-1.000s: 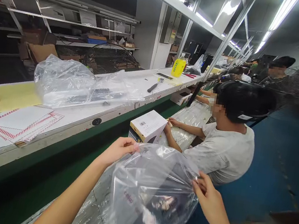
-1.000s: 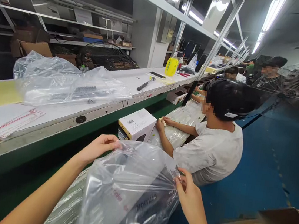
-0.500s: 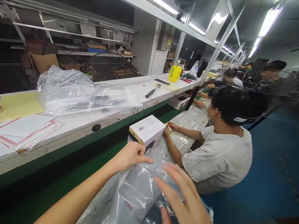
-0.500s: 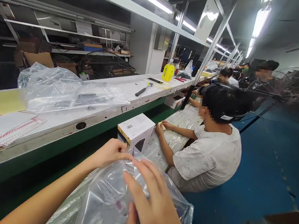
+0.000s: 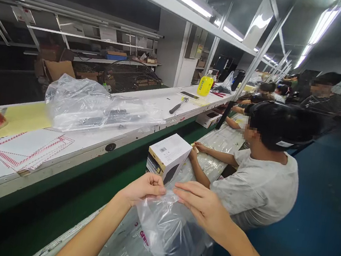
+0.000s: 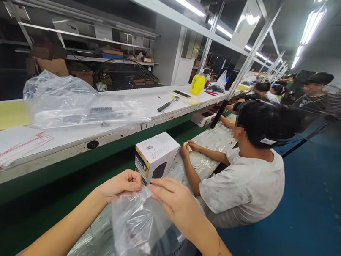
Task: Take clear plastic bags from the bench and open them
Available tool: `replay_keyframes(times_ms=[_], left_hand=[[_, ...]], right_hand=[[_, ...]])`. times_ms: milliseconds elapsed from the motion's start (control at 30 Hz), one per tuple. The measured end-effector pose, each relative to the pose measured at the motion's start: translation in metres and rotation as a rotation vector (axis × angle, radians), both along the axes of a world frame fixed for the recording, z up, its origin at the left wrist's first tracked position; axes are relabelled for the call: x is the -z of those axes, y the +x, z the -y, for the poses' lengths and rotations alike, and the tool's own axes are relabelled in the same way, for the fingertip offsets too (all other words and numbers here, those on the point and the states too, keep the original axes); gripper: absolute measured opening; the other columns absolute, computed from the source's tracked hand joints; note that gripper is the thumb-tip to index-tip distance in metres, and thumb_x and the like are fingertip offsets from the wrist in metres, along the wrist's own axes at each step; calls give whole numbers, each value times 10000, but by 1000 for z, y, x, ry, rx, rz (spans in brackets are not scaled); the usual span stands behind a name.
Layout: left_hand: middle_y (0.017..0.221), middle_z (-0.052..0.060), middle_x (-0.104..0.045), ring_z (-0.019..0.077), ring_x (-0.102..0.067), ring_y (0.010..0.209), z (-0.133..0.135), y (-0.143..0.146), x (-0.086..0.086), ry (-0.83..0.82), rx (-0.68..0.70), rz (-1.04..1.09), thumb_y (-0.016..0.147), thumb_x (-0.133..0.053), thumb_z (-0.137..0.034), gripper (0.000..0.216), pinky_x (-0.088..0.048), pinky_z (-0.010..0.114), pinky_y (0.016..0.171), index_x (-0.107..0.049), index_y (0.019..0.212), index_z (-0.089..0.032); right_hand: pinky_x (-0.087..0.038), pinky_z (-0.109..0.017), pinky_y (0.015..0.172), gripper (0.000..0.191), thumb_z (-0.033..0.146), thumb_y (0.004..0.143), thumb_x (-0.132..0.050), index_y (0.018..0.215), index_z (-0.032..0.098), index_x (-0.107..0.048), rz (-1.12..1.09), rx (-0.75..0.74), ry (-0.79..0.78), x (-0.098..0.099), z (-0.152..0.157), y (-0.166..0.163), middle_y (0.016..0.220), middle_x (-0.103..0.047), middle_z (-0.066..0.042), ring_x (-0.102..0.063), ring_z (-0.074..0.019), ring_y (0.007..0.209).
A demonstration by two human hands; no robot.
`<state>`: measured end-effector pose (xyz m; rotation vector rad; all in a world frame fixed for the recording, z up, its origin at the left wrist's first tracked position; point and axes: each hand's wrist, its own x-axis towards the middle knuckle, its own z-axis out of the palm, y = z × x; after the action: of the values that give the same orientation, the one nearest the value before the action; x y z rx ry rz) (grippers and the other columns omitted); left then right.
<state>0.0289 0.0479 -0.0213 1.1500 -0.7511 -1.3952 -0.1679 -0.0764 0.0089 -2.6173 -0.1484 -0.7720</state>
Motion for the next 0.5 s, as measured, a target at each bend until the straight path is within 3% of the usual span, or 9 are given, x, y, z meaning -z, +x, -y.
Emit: replay_keyframes(times_ms=[67,200,300,367,433,500], left_hand=[[416,-51,-459,32,-299,357,6,2,13,48,-45,-17,478,-900,-605,585,-166,210,384,-545,570,-149],[482,-44,-478,57,-372,420,19,20,50,168,-217,32,484,-864,-658,609,-282,212,440,-521,572,-162],[480,-29,-492,83,-388,428,20,45,73,288,-398,151,439,-884,-630,600,-279,228,436,-508,539,-174],[549,10,-575,129,-488,506,15,56,70,322,-553,267,451,-882,-627,567,-370,249,487,-592,594,-162],[870,93,-713,212,-642,836,13,53,50,167,-664,382,649,-758,-689,568,-507,292,772,-712,833,-153],[1285,123,-648,280,-551,1236,19,38,23,-71,-547,417,767,-613,-746,705,-401,359,1086,-676,1204,-197]], right_hand=[[-577,-302,897,294,152,984,-512,1224,232,-661,53,-26,8,3,6,3,1258,-636,-92,-604,-180,1132],[-527,-359,997,311,104,968,-483,1204,233,-640,219,-72,107,6,33,3,1305,-571,-111,-549,-207,1230],[-550,-322,894,267,160,1009,-397,1163,230,-603,305,-114,302,10,63,2,1156,-632,-92,-624,-189,1088],[-539,-234,739,238,179,1022,-389,1144,244,-583,279,-99,414,16,82,7,940,-666,-32,-658,-131,855],[-495,-184,658,221,167,1020,-411,1147,251,-571,212,-61,438,24,95,19,776,-648,26,-630,-89,689],[-470,-171,642,210,174,1025,-408,1140,246,-569,141,-60,441,29,103,36,725,-633,46,-611,-74,635]])
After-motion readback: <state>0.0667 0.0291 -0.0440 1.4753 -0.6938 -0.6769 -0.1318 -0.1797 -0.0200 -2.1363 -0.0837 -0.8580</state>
